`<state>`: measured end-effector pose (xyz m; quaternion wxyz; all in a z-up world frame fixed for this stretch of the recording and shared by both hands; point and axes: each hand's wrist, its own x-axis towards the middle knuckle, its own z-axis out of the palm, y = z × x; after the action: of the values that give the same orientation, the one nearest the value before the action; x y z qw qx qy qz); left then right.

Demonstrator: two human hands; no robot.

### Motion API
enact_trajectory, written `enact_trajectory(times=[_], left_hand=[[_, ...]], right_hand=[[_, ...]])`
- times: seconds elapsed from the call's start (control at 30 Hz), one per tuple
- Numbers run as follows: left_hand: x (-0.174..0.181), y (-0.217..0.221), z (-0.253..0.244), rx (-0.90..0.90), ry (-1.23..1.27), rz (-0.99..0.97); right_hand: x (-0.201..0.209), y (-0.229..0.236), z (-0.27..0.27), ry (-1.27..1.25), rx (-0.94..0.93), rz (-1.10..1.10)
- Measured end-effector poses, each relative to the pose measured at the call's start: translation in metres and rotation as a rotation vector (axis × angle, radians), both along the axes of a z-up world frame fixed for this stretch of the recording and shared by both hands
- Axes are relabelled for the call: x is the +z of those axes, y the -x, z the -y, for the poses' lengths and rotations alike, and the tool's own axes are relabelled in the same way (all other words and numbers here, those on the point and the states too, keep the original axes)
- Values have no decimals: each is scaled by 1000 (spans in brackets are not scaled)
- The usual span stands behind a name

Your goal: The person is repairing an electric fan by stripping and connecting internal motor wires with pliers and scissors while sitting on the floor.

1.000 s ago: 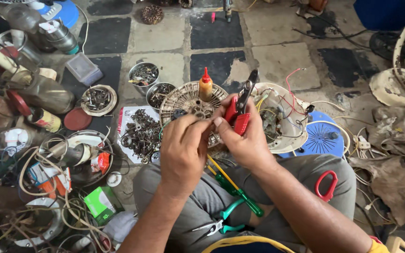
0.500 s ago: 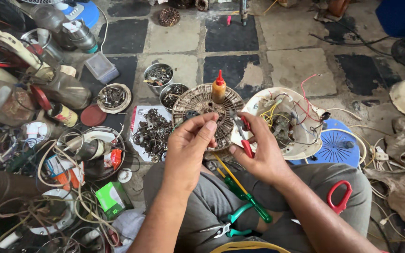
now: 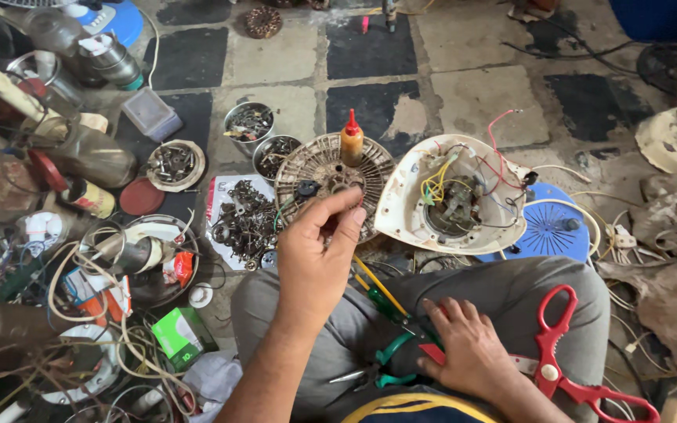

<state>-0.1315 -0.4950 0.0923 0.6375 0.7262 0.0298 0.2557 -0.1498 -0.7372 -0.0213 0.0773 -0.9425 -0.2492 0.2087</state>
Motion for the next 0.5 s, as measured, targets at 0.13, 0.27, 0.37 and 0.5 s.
enact_trajectory(times=[0.13, 0.27, 0.37, 0.5], left_hand=[[11, 5, 7, 161, -498, 232], [17, 12, 16, 161, -728, 316], [15, 16, 21, 108, -802, 332], [2, 19, 22, 6, -810, 308]], right_hand=[[9, -8, -9, -317, 128, 215], [33, -42, -31, -1089, -313, -275], [49, -63, -43, -1434, -383, -483], [55, -69, -50, -1494, -385, -531]])
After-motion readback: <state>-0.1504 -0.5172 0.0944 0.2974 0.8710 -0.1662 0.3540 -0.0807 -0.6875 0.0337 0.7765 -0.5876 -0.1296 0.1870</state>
